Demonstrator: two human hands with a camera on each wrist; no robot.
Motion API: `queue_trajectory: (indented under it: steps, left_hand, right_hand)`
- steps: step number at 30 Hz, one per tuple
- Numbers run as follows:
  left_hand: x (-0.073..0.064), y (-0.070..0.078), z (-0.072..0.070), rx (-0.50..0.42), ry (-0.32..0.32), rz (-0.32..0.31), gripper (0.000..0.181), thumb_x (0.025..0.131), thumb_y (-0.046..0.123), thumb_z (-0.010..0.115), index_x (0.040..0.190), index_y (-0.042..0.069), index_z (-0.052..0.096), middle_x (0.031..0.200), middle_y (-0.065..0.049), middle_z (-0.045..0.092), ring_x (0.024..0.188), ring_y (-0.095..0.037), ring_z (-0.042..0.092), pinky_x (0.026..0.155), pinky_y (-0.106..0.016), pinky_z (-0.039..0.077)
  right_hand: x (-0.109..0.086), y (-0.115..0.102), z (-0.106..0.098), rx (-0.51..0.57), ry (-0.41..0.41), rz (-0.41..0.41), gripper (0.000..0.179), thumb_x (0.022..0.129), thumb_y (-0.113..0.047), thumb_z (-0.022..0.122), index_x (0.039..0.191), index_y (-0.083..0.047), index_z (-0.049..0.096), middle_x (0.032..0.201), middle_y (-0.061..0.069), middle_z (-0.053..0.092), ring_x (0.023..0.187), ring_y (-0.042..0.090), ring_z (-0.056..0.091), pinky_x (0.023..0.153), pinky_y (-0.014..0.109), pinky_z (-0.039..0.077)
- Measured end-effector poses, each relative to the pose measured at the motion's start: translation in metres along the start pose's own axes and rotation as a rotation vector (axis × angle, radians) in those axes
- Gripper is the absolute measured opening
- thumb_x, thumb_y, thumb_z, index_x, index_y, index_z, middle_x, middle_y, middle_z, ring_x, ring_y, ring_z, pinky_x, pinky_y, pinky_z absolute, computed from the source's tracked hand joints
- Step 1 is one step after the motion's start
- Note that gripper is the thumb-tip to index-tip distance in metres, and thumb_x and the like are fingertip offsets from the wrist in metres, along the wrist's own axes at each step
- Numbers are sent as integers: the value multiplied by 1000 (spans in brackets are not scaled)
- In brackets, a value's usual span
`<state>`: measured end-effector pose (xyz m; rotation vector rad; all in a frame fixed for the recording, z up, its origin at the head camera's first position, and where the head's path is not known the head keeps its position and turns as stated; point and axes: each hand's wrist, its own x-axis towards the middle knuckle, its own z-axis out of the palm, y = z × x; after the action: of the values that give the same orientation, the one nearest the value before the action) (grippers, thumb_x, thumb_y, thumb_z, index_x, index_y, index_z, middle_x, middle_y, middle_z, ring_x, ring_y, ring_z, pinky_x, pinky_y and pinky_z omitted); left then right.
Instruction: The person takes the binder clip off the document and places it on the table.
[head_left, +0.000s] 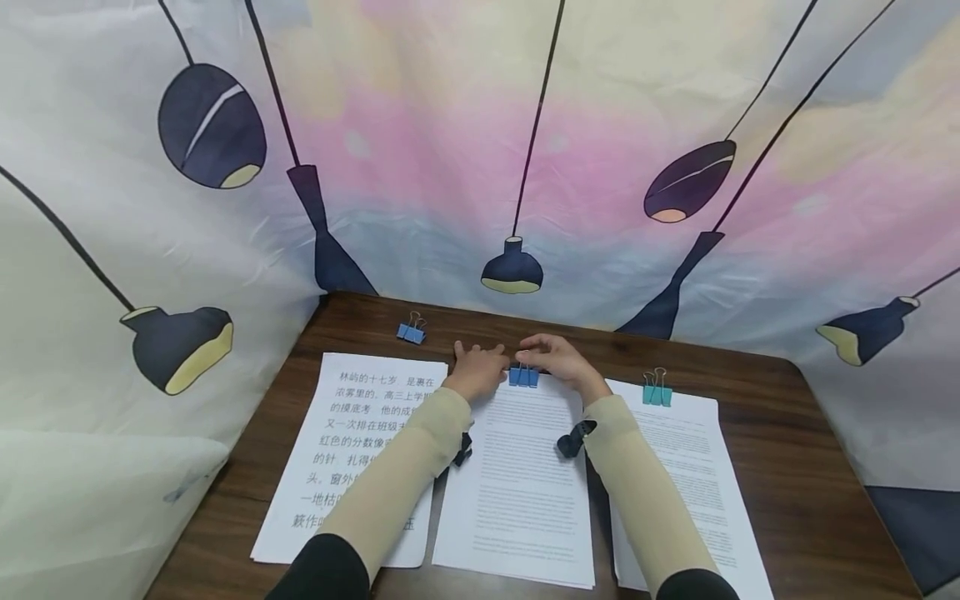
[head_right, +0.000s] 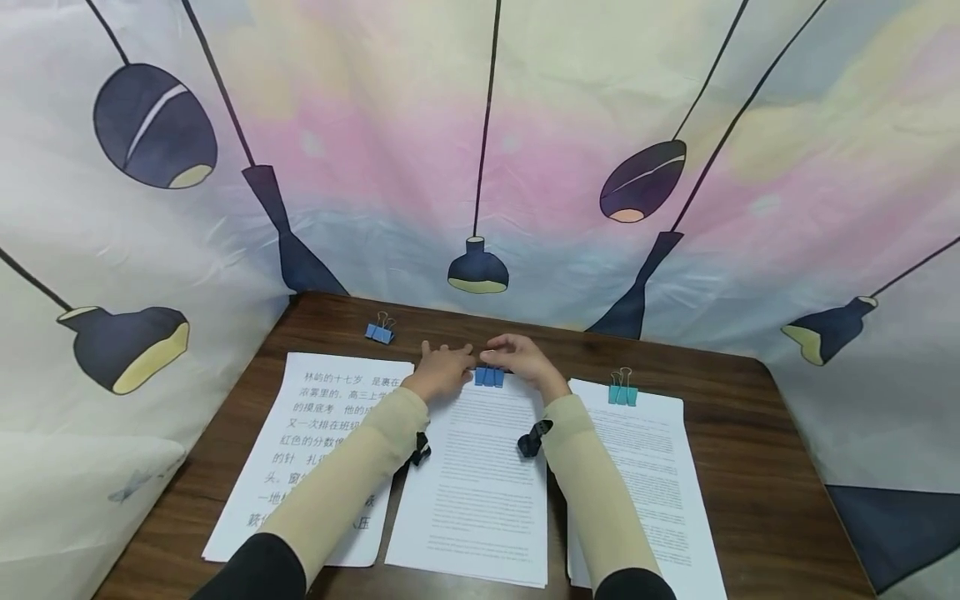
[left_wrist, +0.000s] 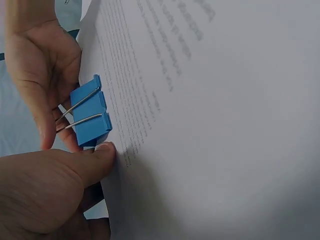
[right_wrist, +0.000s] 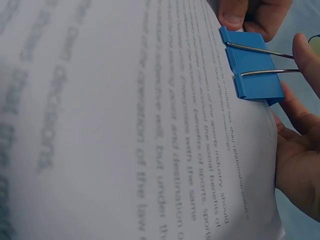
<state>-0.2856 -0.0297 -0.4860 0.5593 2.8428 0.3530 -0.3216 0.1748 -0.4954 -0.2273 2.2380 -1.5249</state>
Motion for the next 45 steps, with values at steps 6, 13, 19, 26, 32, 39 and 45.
queue_trajectory:
  steps: [6, 13, 19, 26, 32, 39, 45]
  left_hand:
    - [0, 1, -1, -10, -1, 12, 40, 110, 29, 59, 149, 21, 63, 167, -7, 41, 153, -47, 34, 120, -78, 10]
    - [1, 4, -1, -29, 8, 20, 37, 109, 27, 60, 145, 20, 66, 166, -9, 42, 152, -50, 34, 118, -80, 11]
    - [5, 5, 1, -23, 1, 19, 37, 109, 28, 60, 145, 21, 66, 166, -9, 42, 152, -50, 33, 118, -80, 11]
    - [8, 5, 4, -23, -9, 27, 36, 109, 29, 59, 144, 22, 66, 168, -8, 39, 154, -49, 30, 117, -81, 12]
    - [8, 7, 5, -18, -7, 36, 35, 110, 29, 59, 143, 23, 67, 168, -8, 39, 153, -50, 30, 116, -82, 13]
    - [9, 11, 9, -17, -10, 49, 26, 110, 29, 58, 130, 23, 72, 168, -7, 40, 153, -51, 30, 115, -83, 15]
    - [7, 12, 5, -50, -26, 37, 26, 110, 26, 58, 133, 20, 70, 169, -8, 37, 154, -51, 27, 115, -83, 13]
  right_hand:
    - [-1, -1, -1, 6, 24, -4, 46, 104, -19, 71, 143, 2, 59, 128, 19, 69, 105, 23, 68, 93, 37, 56]
    - [-2, 0, -4, 28, 66, -1, 47, 103, -22, 71, 142, 2, 60, 126, 18, 69, 110, 25, 67, 96, 41, 56]
    - [-3, 5, -6, 82, 107, 18, 48, 103, -25, 72, 143, 0, 60, 126, 16, 69, 112, 26, 66, 98, 42, 54]
    - [-4, 12, -8, 207, 183, 16, 44, 105, -21, 69, 142, 1, 59, 128, 11, 68, 110, 19, 66, 87, 32, 55]
    - [-7, 15, -9, 314, 241, 13, 28, 106, -23, 67, 128, -5, 64, 126, 7, 66, 104, 15, 64, 87, 35, 56]
    - [-6, 14, -20, 402, 361, 34, 42, 103, -28, 72, 137, -6, 59, 129, 8, 61, 111, 23, 60, 105, 54, 49]
    - [0, -1, -28, 21, 250, -51, 63, 105, -27, 70, 158, -5, 43, 161, 21, 44, 148, 41, 42, 118, 61, 37]
